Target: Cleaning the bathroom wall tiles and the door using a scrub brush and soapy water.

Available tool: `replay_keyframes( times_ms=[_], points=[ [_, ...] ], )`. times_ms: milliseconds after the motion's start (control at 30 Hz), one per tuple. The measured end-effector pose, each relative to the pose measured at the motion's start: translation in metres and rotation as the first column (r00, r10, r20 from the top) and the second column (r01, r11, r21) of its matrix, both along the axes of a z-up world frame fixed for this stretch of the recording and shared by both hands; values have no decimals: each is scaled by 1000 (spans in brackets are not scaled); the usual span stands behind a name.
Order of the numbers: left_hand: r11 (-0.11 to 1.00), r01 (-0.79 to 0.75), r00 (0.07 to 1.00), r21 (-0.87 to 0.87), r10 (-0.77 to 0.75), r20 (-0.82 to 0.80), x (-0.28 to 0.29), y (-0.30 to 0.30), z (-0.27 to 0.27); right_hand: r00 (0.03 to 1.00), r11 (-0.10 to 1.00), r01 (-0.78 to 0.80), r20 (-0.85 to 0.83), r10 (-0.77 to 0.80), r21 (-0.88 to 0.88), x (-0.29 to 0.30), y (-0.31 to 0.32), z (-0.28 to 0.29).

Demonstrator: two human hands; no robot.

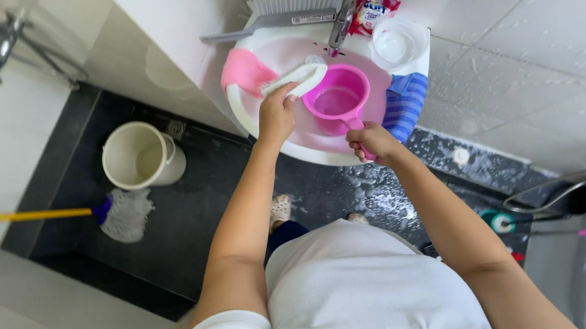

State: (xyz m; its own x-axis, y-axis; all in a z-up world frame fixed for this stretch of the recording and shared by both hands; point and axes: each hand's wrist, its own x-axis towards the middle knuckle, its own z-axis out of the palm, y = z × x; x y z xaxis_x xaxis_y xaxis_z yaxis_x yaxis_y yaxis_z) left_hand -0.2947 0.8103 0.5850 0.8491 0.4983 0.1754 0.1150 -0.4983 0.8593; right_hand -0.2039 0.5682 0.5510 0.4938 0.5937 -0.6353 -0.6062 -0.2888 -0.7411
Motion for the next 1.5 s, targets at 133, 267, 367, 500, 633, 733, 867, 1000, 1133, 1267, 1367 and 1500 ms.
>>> replay_keyframes(
  times_ms=[133, 267, 367, 500, 633, 733, 867, 1000, 1133, 1267, 1367, 1500],
  points=[
    [987, 153, 982, -42, -157, -101, 13, 37, 0, 999, 998, 23, 48, -21, -56, -6, 27, -15],
    [920, 354, 935, 166, -348, -66, 50, 64, -3, 982, 966, 30, 187, 19, -258, 7, 47, -18],
    [774, 515, 854, 368, -497, -152, 82, 65, 14, 747, 865, 129, 621, 236, -484, 8, 52, -1],
    [670, 650, 753, 358, -632, -184, 121, 44, -5, 637, 762, 256, 696, 330, -595, 1, 43, -25],
    [595, 697, 717, 400, -594, -366, 146, 5, -55, 541, 676, 368, 739, 402, -638, -15, 49, -26],
    [587, 675, 738, 447, -534, -414, 154, -16, -87, 542, 647, 399, 736, 406, -650, -23, 58, -15],
    [381, 852, 521, 359, -545, -657, 136, -13, -52, 501, 652, 401, 750, 432, -644, -24, 61, -5],
    [401, 694, 719, 598, -433, -544, 142, -5, -77, 484, 667, 386, 755, 442, -637, -21, 56, -13],
    [506, 749, 662, 427, -575, -481, 143, 8, -53, 471, 662, 367, 745, 473, -653, -13, 51, -15],
    [585, 691, 722, 423, -538, -436, 134, 13, -42, 463, 696, 309, 742, 486, -648, 1, 50, -10],
    [625, 609, 793, 488, -493, -358, 132, 10, -84, 474, 704, 297, 740, 477, -645, 3, 47, -16],
    [723, 612, 790, 321, -545, -280, 104, 37, -23, 505, 757, 246, 747, 433, -605, 6, 45, -16]
  ],
)
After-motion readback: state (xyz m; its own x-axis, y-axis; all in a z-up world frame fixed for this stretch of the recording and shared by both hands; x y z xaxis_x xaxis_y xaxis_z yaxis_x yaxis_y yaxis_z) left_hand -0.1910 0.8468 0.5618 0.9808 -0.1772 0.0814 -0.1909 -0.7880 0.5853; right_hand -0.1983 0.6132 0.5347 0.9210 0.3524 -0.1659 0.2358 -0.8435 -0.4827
